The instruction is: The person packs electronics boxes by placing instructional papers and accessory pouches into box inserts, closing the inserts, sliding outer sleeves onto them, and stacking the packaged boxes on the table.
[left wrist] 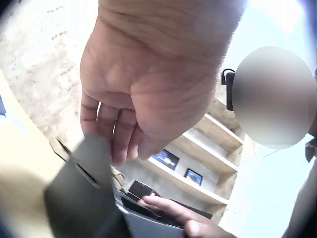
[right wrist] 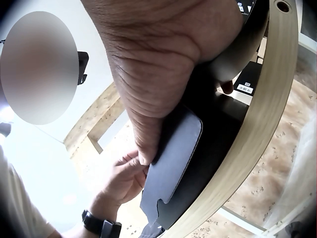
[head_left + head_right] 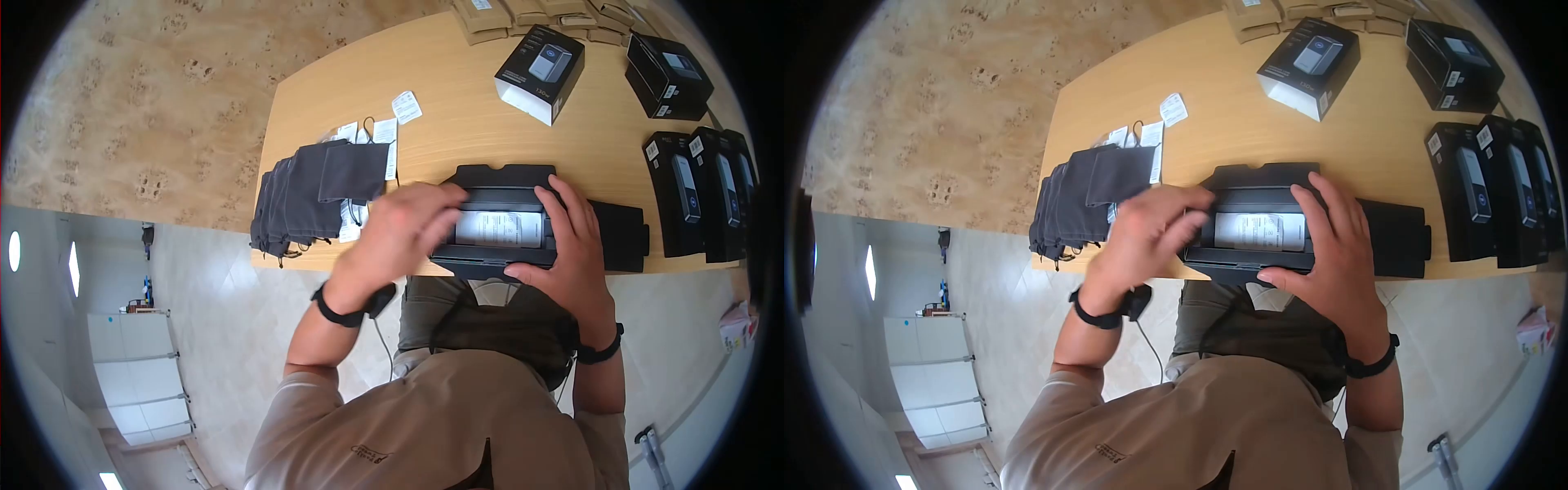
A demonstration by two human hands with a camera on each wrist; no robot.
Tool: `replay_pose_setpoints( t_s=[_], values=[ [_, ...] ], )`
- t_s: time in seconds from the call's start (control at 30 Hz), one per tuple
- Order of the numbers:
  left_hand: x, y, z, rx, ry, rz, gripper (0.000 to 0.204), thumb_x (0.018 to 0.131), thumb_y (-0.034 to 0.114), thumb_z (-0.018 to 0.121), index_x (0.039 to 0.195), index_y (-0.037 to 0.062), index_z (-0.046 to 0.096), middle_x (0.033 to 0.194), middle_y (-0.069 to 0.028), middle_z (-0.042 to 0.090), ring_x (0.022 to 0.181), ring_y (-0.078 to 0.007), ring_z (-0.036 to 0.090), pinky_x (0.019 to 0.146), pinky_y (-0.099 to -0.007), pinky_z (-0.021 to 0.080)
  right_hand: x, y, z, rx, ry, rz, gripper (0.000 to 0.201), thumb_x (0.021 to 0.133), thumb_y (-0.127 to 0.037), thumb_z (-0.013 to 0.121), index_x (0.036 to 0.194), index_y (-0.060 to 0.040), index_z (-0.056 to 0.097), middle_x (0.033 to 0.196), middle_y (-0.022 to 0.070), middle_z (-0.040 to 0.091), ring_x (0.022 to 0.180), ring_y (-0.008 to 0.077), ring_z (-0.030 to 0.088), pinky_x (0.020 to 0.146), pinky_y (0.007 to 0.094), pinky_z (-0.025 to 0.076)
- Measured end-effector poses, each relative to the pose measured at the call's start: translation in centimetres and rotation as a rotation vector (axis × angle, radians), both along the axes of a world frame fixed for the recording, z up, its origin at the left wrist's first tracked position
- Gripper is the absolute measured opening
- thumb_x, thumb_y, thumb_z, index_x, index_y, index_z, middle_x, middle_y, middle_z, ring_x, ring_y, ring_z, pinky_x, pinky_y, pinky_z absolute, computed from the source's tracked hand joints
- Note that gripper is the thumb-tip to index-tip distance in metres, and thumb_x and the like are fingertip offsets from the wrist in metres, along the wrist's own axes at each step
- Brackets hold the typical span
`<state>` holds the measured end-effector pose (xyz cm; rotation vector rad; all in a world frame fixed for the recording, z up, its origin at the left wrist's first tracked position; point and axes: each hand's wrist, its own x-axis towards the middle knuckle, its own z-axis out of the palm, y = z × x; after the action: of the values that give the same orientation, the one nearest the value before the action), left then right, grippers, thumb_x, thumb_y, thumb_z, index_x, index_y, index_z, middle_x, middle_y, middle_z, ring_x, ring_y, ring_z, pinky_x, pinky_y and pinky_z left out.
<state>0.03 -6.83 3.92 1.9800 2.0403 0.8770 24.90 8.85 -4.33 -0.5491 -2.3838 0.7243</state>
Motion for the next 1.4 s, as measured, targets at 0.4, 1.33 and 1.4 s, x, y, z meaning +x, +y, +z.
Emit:
replay_pose_setpoints(
  t_s=[0.4,1.33,1.4],
  values=[
    [-11.7,-7.9,-2.3,-0.339,0.58,0.418,0.047,0.093,0.005,0.072,0.139,0.0117,0.072,0.138,-0.0125,0.073,0.133,-0.0366,0.064,0.113,-0.0461,0.053,0.1,-0.2,0.1,-0.005,-0.013,-0.011,0.105,0.065,-0.042,0.102,0.154,-0.0046,0.06,0.163,0.0204,0.051,0.148,0.0444,0.05,0.126,0.0562,0.039],
    [-3.5,-3.2,6.8,-0.182,-0.801,-0.07,0.023,0.111,0.012,0.07,0.129,-0.0029,0.073,0.102,0.0038,0.073,0.095,-0.0035,0.062,0.084,-0.0237,0.052,-3.1,-5.7,7.6,-1.108,0.536,0.534,0.088,0.087,-0.019,0.098,0.16,0.0038,0.054,0.153,0.0163,0.066,0.14,0.0233,0.064,0.119,0.0396,0.049],
    [-2.8,-3.0,3.9,-0.058,-0.97,-0.049,0.031,0.111,0.015,0.071,0.137,-0.0016,0.068,0.095,0.0055,0.07,0.091,-0.0011,0.059,0.081,-0.0226,0.05,-3.6,-5.8,6.2,-1.156,0.59,0.438,0.075,0.092,-0.009,0.092,0.156,0.007,0.056,0.149,0.0147,0.069,0.135,0.0201,0.066,0.117,0.0366,0.051]
  ],
)
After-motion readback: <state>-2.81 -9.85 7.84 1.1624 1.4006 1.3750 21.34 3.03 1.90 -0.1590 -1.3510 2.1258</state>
